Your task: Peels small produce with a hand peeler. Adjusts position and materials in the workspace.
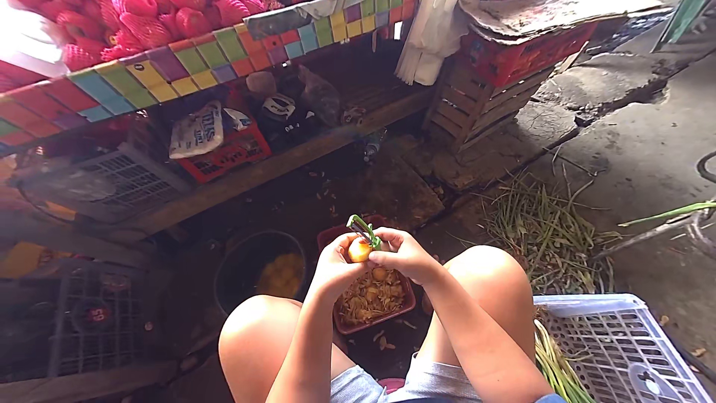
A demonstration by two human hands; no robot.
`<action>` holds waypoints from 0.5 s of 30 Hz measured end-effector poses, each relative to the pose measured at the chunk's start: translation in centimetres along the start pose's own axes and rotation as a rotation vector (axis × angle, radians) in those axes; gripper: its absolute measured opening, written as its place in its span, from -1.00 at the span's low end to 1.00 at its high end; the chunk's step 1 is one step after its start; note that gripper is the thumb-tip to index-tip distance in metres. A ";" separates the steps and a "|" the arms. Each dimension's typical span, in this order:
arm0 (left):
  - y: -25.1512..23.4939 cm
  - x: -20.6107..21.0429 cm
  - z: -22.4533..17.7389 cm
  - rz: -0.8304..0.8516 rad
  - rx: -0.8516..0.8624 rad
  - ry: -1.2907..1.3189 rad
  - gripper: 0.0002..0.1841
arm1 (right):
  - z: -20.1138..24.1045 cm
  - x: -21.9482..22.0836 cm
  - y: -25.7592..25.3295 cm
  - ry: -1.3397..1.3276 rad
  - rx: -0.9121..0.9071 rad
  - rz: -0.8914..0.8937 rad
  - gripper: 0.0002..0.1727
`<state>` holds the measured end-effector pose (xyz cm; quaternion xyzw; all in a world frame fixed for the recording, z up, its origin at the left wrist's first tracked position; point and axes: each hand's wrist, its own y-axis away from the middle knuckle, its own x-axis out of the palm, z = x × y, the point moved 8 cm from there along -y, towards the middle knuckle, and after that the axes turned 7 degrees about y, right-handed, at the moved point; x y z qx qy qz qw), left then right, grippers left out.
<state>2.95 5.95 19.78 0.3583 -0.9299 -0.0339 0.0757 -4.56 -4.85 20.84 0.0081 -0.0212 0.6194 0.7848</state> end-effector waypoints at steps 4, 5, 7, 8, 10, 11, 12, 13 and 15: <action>0.1 -0.5 -0.2 -0.121 -0.004 -0.115 -0.45 | 0.4 -1.8 0.3 0.192 -0.051 -0.203 -0.60; 0.1 -0.6 -0.1 -0.150 -0.012 -0.144 -0.47 | 0.5 -2.2 0.5 0.320 -0.102 -0.257 -0.59; -0.1 -0.9 0.1 -0.194 -0.017 -0.181 -0.52 | 1.1 -1.9 1.1 0.563 -0.259 -0.331 -0.63; -0.2 -1.0 0.1 -0.206 -0.019 -0.192 -0.54 | 1.5 -1.5 1.5 0.653 -0.345 -0.354 -0.66; -0.1 -1.1 -0.1 -0.243 -0.016 -0.178 -0.57 | 2.2 -0.6 2.3 0.778 -0.494 -0.380 -0.71; 0.0 -1.2 -0.2 -0.263 -0.009 -0.160 -0.60 | 2.4 -0.2 2.5 0.812 -0.548 -0.380 -0.71; 0.0 -1.3 -0.2 -0.271 0.001 -0.141 -0.62 | 2.6 0.1 2.7 0.841 -0.584 -0.373 -0.71; -0.1 -1.4 -0.1 -0.270 0.019 -0.134 -0.63 | 2.7 0.4 2.8 0.873 -0.608 -0.367 -0.71; -0.1 -1.5 -0.1 -0.265 0.059 -0.153 -0.64 | 2.9 0.7 2.9 0.929 -0.634 -0.354 -0.70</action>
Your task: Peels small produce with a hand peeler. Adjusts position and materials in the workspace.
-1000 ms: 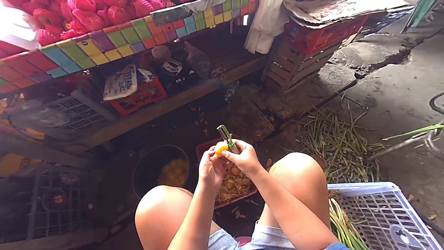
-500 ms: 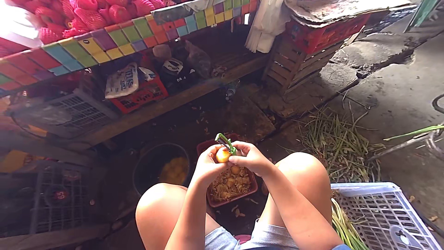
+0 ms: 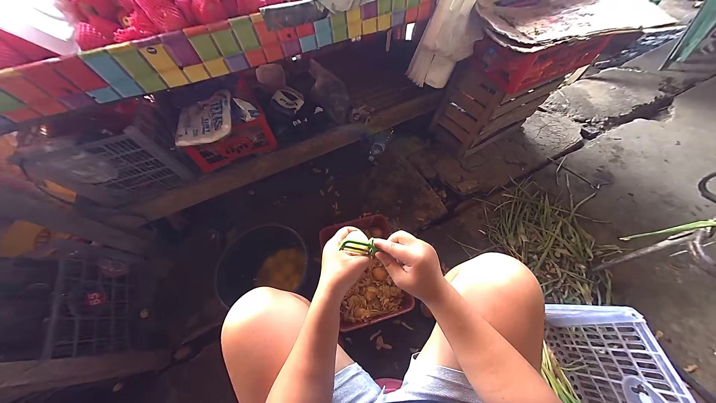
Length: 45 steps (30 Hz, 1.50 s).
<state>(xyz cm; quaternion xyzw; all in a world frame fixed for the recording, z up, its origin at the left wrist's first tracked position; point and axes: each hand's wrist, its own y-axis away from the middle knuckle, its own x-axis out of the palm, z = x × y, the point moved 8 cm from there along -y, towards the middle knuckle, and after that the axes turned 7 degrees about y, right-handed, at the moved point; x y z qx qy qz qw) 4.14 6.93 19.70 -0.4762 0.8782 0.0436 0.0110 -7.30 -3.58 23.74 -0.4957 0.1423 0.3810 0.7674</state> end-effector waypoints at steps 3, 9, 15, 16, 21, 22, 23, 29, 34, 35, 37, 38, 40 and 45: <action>0.1 -0.1 -0.3 0.030 -0.002 -0.083 -0.65 | -0.1 -0.1 0.0 0.038 -0.024 -0.004 -0.70; 0.6 0.6 -0.7 0.104 0.011 -0.063 -0.58 | -2.4 -0.7 -0.6 0.260 0.051 -0.050 -0.74; 0.3 0.0 -0.2 0.033 -0.060 -0.101 -0.60 | -2.4 -1.3 -0.4 0.021 0.151 -0.114 -0.75; 0.3 -0.1 -0.2 0.020 -0.076 -0.109 -0.59 | -2.0 -1.1 -0.3 -0.025 0.135 -0.100 -0.74; 0.3 -0.2 -0.1 0.021 -0.097 -0.121 -0.64 | -1.2 -0.1 -0.3 0.007 0.048 -0.010 -0.74; 0.4 -0.2 -0.1 0.036 -0.103 -0.111 -0.63 | -1.8 -0.1 -0.5 0.045 0.072 -0.002 -0.75; 0.5 -0.1 -0.1 0.043 -0.107 -0.086 -0.60 | -2.5 0.0 -0.6 0.086 0.095 0.003 -0.76; 0.3 -0.3 -0.1 0.018 -0.120 -0.118 -0.60 | -2.9 -0.3 -0.5 -0.058 0.172 -0.035 -0.76; 0.6 -0.1 -0.7 0.012 -0.131 -0.229 -0.66 | -1.2 0.0 -0.3 -0.098 0.050 0.026 -0.74; 0.6 -0.1 -0.6 0.027 -0.130 -0.243 -0.64 | -1.5 0.0 -0.4 -0.085 0.054 0.032 -0.75; 0.5 -0.1 -0.1 0.051 -0.115 -0.243 -0.60 | -2.5 0.1 -0.6 -0.063 0.080 0.032 -0.76; 0.4 0.0 0.1 0.059 -0.127 -0.242 -0.61 | -2.9 0.2 -0.6 -0.056 0.096 0.028 -0.77; 0.3 -0.1 0.2 0.054 -0.148 -0.245 -0.63 | -3.3 0.4 -0.6 -0.043 0.115 0.009 -0.77; 0.6 0.5 -0.5 0.054 -0.100 -0.457 -0.68 | -3.1 0.8 -0.4 0.084 0.173 0.010 -0.76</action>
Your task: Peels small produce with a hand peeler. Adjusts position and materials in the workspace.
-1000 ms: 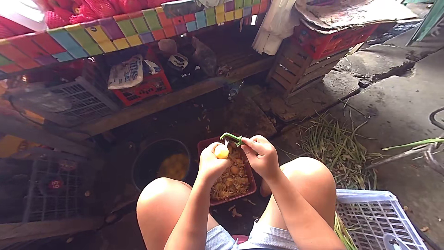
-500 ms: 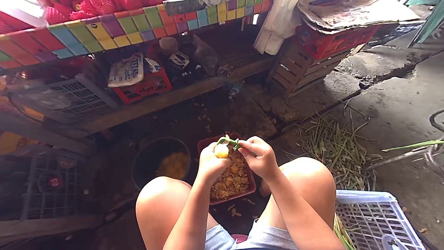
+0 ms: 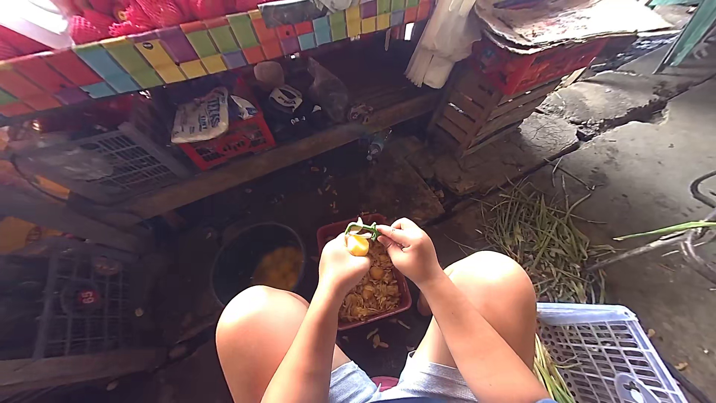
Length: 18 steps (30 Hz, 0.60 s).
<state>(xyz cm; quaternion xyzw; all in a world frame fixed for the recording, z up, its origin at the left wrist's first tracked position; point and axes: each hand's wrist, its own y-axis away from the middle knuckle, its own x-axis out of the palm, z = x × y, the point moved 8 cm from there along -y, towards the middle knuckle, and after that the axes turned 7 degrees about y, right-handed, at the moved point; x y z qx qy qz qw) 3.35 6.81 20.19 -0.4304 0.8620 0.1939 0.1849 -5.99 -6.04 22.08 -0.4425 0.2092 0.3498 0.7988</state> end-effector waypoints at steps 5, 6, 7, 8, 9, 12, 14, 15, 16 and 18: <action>0.7 1.0 -1.5 -0.040 0.169 -0.095 -0.65 | -1.2 0.5 -0.1 0.030 0.195 0.056 -0.73; 0.5 0.7 -1.5 -0.071 0.185 -0.099 -0.64 | -1.2 0.0 -0.1 0.008 0.194 0.022 -0.74; 0.4 0.4 -1.4 -0.098 0.195 -0.106 -0.63 | -1.0 -0.5 -0.1 -0.019 0.177 -0.014 -0.74; 0.3 0.1 -1.3 -0.122 0.194 -0.113 -0.64 | -0.8 -0.8 -0.1 -0.058 0.152 -0.040 -0.73; 0.3 0.0 -1.3 -0.147 0.188 -0.136 -0.66 | -0.6 -0.9 0.1 -0.106 0.126 -0.049 -0.73; 0.4 -0.1 -1.6 -0.159 0.126 -0.224 -0.65 | 0.7 -0.8 0.2 -0.102 0.009 -0.005 -0.74; 0.4 -0.2 -1.2 -0.150 0.119 -0.191 -0.62 | 0.4 -0.6 0.0 0.016 -0.005 0.017 -0.75; 0.5 -0.4 -1.2 -0.175 0.166 -0.170 -0.62 | -0.2 -0.5 -0.2 0.101 0.025 0.030 -0.74; 0.7 -0.6 -1.3 -0.221 0.231 -0.158 -0.66 | -0.9 -0.3 -0.4 0.171 0.072 0.052 -0.74; 1.0 -1.3 -1.5 -0.303 0.331 -0.118 -0.70 | -1.8 0.1 -0.4 0.178 0.169 0.095 -0.73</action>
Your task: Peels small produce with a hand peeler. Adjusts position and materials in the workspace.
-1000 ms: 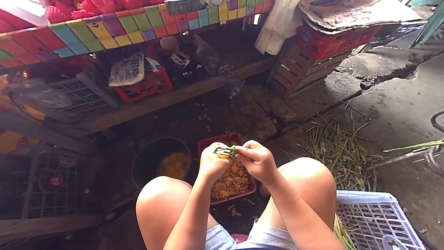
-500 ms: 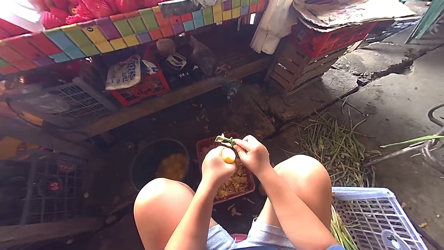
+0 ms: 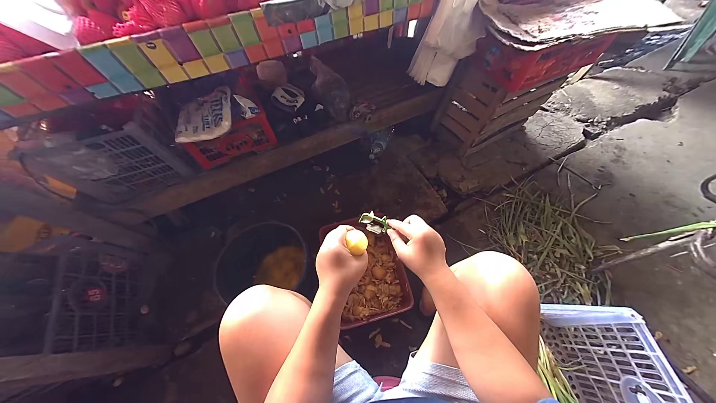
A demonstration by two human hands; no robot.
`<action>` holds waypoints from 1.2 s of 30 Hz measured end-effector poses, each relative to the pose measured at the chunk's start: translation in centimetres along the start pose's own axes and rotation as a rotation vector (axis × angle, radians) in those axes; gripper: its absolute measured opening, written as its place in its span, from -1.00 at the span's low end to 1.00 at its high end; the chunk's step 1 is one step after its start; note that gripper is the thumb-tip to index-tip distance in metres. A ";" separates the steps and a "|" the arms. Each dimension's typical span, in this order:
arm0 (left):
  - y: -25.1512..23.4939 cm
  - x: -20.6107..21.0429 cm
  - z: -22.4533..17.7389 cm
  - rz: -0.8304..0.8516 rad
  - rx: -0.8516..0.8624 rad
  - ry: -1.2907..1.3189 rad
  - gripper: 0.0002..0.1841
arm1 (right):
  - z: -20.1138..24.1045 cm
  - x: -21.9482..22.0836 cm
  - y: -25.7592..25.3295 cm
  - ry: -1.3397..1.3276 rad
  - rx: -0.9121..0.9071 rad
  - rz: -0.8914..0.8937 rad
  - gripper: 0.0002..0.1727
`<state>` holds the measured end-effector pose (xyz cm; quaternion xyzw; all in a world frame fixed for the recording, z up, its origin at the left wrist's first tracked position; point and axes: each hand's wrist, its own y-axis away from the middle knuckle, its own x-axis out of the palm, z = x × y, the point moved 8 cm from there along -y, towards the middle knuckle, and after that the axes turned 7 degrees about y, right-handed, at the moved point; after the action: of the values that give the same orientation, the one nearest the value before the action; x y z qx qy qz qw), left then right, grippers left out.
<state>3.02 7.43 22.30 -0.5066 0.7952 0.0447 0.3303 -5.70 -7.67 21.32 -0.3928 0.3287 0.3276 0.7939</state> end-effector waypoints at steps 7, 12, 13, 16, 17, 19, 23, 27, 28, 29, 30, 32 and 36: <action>-2.5 -1.9 7.4 -0.190 -0.260 0.117 -0.50 | -0.6 0.6 0.4 -0.030 0.154 0.208 -0.68; -1.2 -2.6 17.9 -0.277 -0.701 0.031 -0.22 | -1.2 -1.2 0.8 -0.065 0.187 0.196 -0.67; -0.5 -2.9 19.2 -0.284 -0.760 0.024 -0.20 | -1.4 -2.2 0.9 -0.102 0.200 0.191 -0.66; 1.2 -4.4 21.7 -0.261 -0.778 -0.024 -0.18 | -2.8 -7.3 1.2 -0.234 0.227 0.046 -0.55; 1.6 -4.7 22.6 -0.229 -0.783 -0.064 -0.17 | -3.6 -9.5 1.6 -0.275 0.236 -0.038 -0.51; 2.2 -4.8 24.8 -0.149 -0.811 -0.166 -0.13 | -5.7 -13.6 3.4 -0.357 0.273 -0.204 -0.54; 3.4 -3.5 28.7 0.096 -0.904 -0.369 -0.14 | -11.0 -17.7 10.4 -0.567 0.466 -0.407 -0.69; 4.3 -0.9 27.9 0.393 -0.735 -0.565 -0.51 | -16.4 -16.7 19.1 -0.587 0.762 -0.453 -0.65; 4.7 -0.7 25.9 0.444 -0.746 -0.551 -0.54 | -17.3 -16.2 20.9 -0.584 0.820 -0.459 -0.65; 5.0 -0.7 24.3 0.447 -0.781 -0.522 -0.55 | -17.9 -15.6 22.5 -0.585 0.870 -0.458 -0.68; 5.1 -0.9 23.5 0.420 -0.804 -0.504 -0.54 | -18.2 -15.0 23.9 -0.586 0.919 -0.452 -0.71; 4.5 -0.9 24.2 0.380 -0.789 -0.516 -0.54 | -18.7 -13.7 25.6 -0.567 0.986 -0.427 -0.72; 3.6 -1.0 23.1 0.299 -0.743 -0.451 -0.56 | -19.3 -10.1 26.1 -0.616 0.986 -0.296 -0.72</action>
<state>11.38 19.30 3.89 -0.4479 0.6979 0.4830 0.2810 -36.85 -14.06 9.38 0.0932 0.1384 0.1210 0.9785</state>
